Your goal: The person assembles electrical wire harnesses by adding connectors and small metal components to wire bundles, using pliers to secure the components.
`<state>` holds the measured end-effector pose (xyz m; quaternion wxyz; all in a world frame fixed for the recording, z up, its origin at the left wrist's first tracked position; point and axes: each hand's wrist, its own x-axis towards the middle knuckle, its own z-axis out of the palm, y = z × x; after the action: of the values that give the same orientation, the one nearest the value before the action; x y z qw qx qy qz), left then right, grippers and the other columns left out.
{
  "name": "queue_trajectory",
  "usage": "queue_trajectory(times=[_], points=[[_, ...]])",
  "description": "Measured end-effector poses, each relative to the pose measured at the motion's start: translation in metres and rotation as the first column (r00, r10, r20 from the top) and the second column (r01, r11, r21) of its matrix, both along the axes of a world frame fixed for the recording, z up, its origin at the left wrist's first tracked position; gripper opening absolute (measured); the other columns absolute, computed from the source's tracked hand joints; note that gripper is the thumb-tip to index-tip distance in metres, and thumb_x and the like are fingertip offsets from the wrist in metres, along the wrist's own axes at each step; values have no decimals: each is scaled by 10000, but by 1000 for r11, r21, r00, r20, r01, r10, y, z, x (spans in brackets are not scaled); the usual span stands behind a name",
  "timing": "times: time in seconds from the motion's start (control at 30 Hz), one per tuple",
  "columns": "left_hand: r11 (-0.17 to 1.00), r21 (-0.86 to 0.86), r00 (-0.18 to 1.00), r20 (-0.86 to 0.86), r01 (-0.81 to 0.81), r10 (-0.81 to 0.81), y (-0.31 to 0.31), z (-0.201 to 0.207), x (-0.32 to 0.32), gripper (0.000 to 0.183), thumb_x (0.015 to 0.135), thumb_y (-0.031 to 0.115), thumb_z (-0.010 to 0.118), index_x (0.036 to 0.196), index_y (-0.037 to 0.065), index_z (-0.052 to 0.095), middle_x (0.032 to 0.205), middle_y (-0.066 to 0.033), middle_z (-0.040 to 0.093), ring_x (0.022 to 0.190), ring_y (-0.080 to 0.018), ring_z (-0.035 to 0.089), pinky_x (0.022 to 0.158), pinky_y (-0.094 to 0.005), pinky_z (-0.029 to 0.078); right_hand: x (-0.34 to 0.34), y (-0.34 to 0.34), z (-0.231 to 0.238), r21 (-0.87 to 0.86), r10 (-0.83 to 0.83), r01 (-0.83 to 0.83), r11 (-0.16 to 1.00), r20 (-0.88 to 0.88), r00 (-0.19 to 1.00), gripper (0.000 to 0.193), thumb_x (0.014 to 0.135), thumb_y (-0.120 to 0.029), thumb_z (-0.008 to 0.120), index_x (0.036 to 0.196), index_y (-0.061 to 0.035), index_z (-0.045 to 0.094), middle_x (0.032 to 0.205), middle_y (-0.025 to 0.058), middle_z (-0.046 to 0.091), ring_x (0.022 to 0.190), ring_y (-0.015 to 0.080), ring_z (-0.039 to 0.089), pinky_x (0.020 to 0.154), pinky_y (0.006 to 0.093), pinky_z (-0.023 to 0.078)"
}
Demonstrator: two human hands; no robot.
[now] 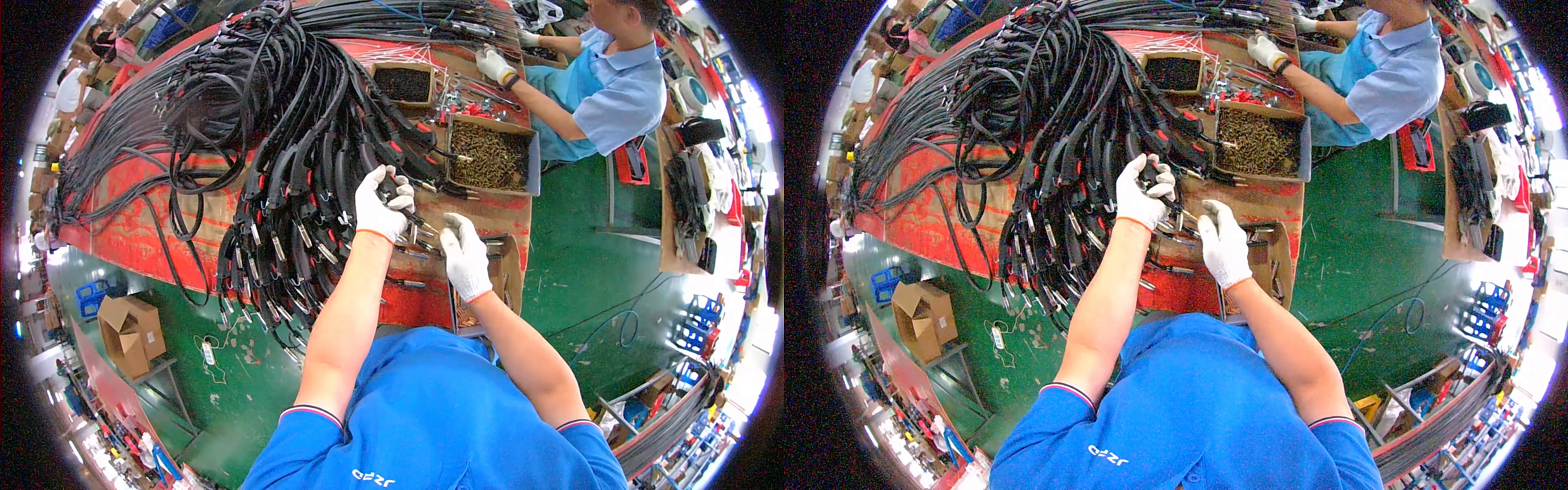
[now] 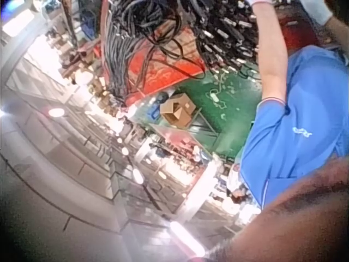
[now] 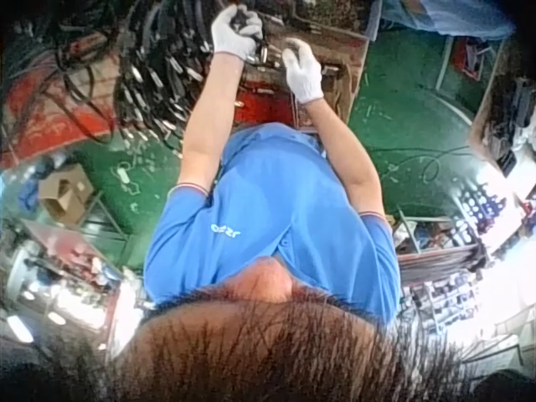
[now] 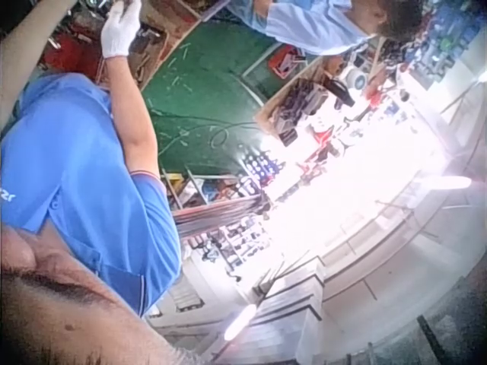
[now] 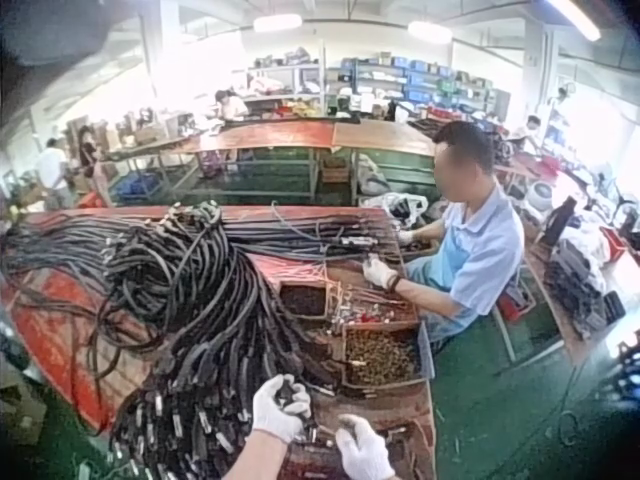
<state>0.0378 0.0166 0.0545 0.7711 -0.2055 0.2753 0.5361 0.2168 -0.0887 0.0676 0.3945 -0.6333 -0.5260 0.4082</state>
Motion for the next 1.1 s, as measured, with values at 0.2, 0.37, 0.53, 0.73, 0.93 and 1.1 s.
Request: queue_trajectory(times=[0.2, 0.37, 0.53, 0.73, 0.93, 1.1], points=[[1000, 10, 1000, -1, -12, 12, -1, 1, -1, 177, 977, 259, 629, 955, 84, 613, 870, -75, 543, 645, -158, 486, 415, -218, 327, -1, 5, 7, -126, 36, -50, 991, -107, 994, 270, 1061, -176, 518, 1274, -38, 610, 921, 15, 647, 731, 62, 567, 654, 234, 484], [1000, -6, 1000, -3, -17, 17, -1, 5, -1, 179, 982, 252, 622, 942, 78, 620, 865, -84, 548, 643, -159, 482, 413, -213, 324, 3, 2, 9, -190, -23, -16, 982, -204, 979, 264, 1053, -181, 539, 1266, -42, 613, 942, 56, 684, 818, 124, 639, 750, 310, 540], [1000, -17, 1000, 11, -19, 19, 0, 2, -2, 181, 984, 262, 621, 943, 86, 621, 866, -81, 548, 630, -153, 474, 412, -217, 322, -1, 1, 19, 142, 128, -156, 977, 191, 973, 259, 1018, -189, 594, 1219, -29, 625, 1074, 180, 729, 924, 283, 721, 832, 375, 554], [1000, -18, 1000, 7, -9, 9, -1, 3, -2, 168, 982, 264, 612, 959, 98, 623, 867, -67, 544, 616, -143, 461, 409, -220, 312, -7, 2, 6, -139, 53, -113, 984, -382, 923, 226, 1025, -114, 536, 1238, -66, 594, 822, 52, 618, 670, 140, 570, 616, 280, 473], [1000, -17, 1000, 6, -8, 8, -2, -1, -2, 152, 964, 254, 629, 965, 102, 626, 873, -67, 548, 622, -145, 468, 405, -219, 313, -5, 12, 3, -601, -506, -127, 789, -754, 420, 253, 997, -57, 525, 1246, -101, 546, 710, -4, 500, 517, 117, 417, 482, 267, 368], [1000, -27, 1000, 10, -6, 6, -3, -3, -5, 149, 954, 252, 644, 965, 105, 625, 876, -75, 552, 629, -152, 476, 406, -219, 315, -1, 16, 13, -667, -511, -211, 715, -704, 494, 244, 1032, -129, 500, 1269, -107, 556, 728, 13, 578, 529, 129, 487, 490, 275, 399]])
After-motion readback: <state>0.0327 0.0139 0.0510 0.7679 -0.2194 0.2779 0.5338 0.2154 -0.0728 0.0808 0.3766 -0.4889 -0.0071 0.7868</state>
